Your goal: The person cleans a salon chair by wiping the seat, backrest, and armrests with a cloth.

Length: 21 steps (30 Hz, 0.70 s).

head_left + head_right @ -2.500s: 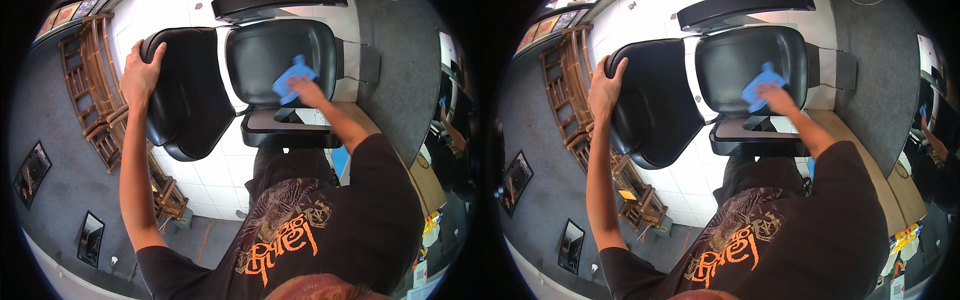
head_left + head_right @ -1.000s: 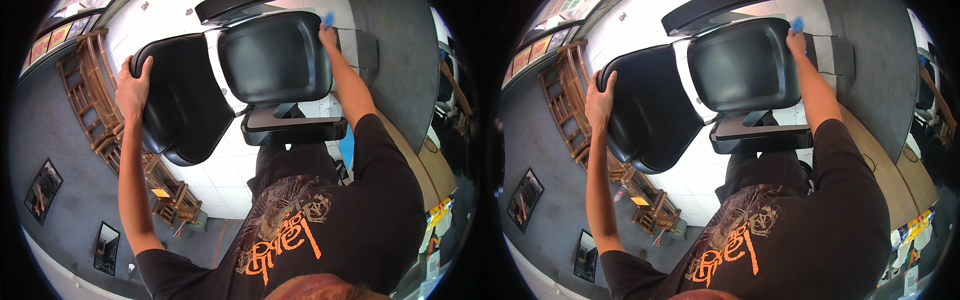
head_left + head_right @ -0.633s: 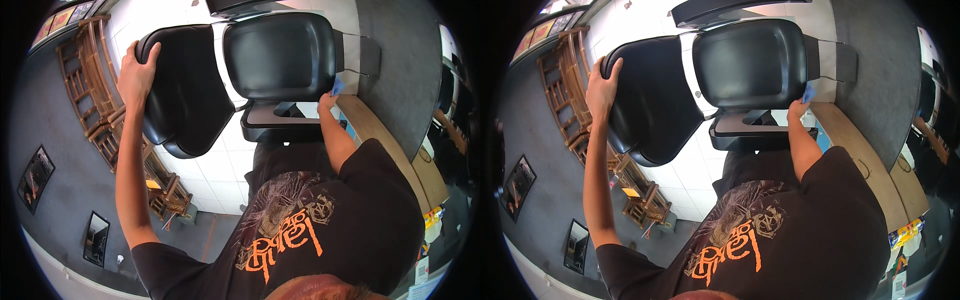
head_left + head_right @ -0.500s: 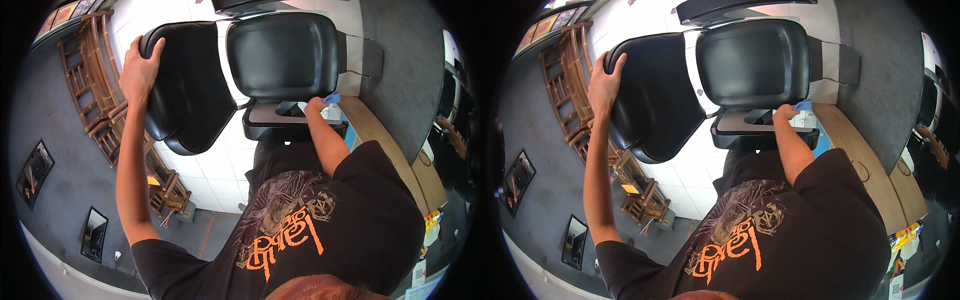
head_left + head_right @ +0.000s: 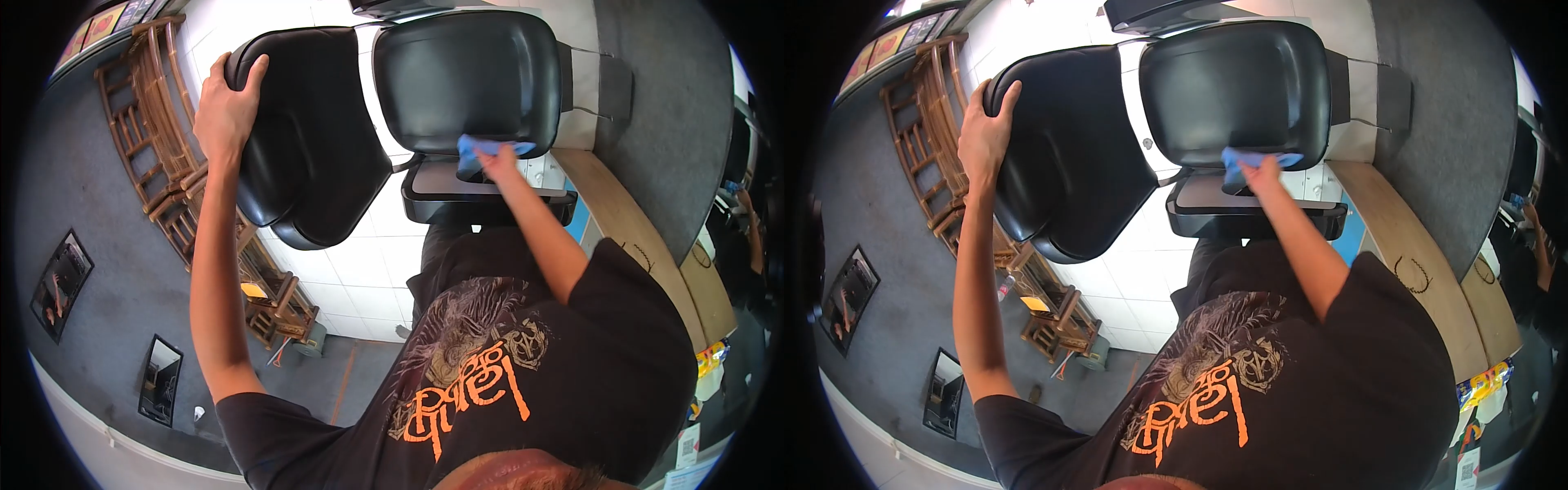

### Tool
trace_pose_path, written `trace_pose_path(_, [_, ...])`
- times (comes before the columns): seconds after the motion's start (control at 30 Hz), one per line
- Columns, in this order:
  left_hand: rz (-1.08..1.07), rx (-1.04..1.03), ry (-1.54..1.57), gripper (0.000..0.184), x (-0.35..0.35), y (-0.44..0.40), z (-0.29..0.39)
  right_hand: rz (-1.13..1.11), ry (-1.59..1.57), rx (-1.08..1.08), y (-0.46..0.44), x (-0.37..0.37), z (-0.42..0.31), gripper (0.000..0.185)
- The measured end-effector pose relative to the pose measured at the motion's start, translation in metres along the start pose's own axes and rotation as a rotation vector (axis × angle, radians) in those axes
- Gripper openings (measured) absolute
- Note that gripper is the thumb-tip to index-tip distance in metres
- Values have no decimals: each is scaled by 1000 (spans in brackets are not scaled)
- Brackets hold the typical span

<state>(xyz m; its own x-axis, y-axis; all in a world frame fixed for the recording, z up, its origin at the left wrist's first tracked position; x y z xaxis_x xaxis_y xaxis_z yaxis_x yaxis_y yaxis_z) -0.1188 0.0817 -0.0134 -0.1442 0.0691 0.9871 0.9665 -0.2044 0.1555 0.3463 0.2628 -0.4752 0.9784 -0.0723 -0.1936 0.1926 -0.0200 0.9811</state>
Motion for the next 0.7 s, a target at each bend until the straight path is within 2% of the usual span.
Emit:
trace_pose_path(0.03, [-4, 11, -8, 87, 0, -1, -2, -18, -15, 118, 32, -21, -46, 53])
trace_pose_path(0.07, [-12, 20, -16, 87, -1, -2, -2, -173, -66, 255, 16, -29, -101, 51])
trace_pose_path(0.1, [-20, 23, -24, 88, -1, -2, -2, -49, 65, 618, 21, -39, -165, 51])
trace_pose_path(0.13, [-25, 24, -27, 88, -2, -1, -3, 19, 109, 810, 83, -91, -204, 47])
trace_pose_path(0.17, [-26, 23, -27, 88, -2, -1, -3, 87, 260, 1116, 118, -125, -244, 41])
trace_pose_path(0.2, [-23, 23, -27, 88, -1, -1, -2, 157, 338, 1371, 108, -141, -287, 41])
trace_pose_path(0.27, [-14, 15, -18, 88, 0, -2, -2, 521, 900, 1598, 116, -199, -327, 46])
trace_pose_path(0.33, [-7, 6, -13, 88, -1, -1, -3, 476, 1193, 1532, 73, -249, -340, 47])
trace_pose_path(0.37, [0, 0, -10, 88, -2, -2, -4, 444, 1248, 1533, -2, -259, -343, 46])
trace_pose_path(0.4, [5, -5, -9, 88, -2, -2, -4, 512, 1386, 1627, -95, -254, -337, 42])
trace_pose_path(0.43, [-1, -4, -10, 88, -2, -1, -3, 415, 1396, 1451, -92, -270, -283, 45])
trace_pose_path(0.47, [-3, -2, -10, 88, -2, -1, -2, 250, 1486, 1163, 2, -300, -209, 54])
trace_pose_path(0.5, [-6, 2, -10, 88, -1, -1, -2, 158, 1526, 1320, -33, -295, -160, 64])
trace_pose_path(0.53, [-10, 4, -8, 87, -1, 0, -2, 98, 1572, 1345, -4, -285, -103, 73])
trace_pose_path(0.57, [-14, 5, -6, 87, -2, 1, -3, 42, 1636, 1467, -6, -270, -55, 74])
trace_pose_path(0.6, [-14, 3, -5, 87, -1, -1, -2, -142, 1649, 1550, 6, -254, -9, 68])
trace_pose_path(0.63, [-17, 2, -15, 86, 0, -3, 0, -205, 1893, 1448, 12, -243, 31, 60])
trace_pose_path(0.7, [-34, 3, -33, 85, 1, 0, 1, -471, 2025, 1392, 37, -207, 86, 44])
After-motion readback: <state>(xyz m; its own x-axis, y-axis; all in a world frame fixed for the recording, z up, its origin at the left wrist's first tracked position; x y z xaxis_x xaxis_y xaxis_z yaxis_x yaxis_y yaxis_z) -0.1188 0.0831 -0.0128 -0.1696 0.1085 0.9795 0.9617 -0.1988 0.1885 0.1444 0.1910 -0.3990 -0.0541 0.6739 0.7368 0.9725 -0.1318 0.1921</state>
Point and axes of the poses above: each hand's wrist, its own y-axis away from the middle knuckle, its own x-axis out of the back of the hand, z = x × y, the point moved 7 cm from there along -y, towards the middle knuckle, and after that the axes turned 1 degree about -x, right-handed, at the moved point
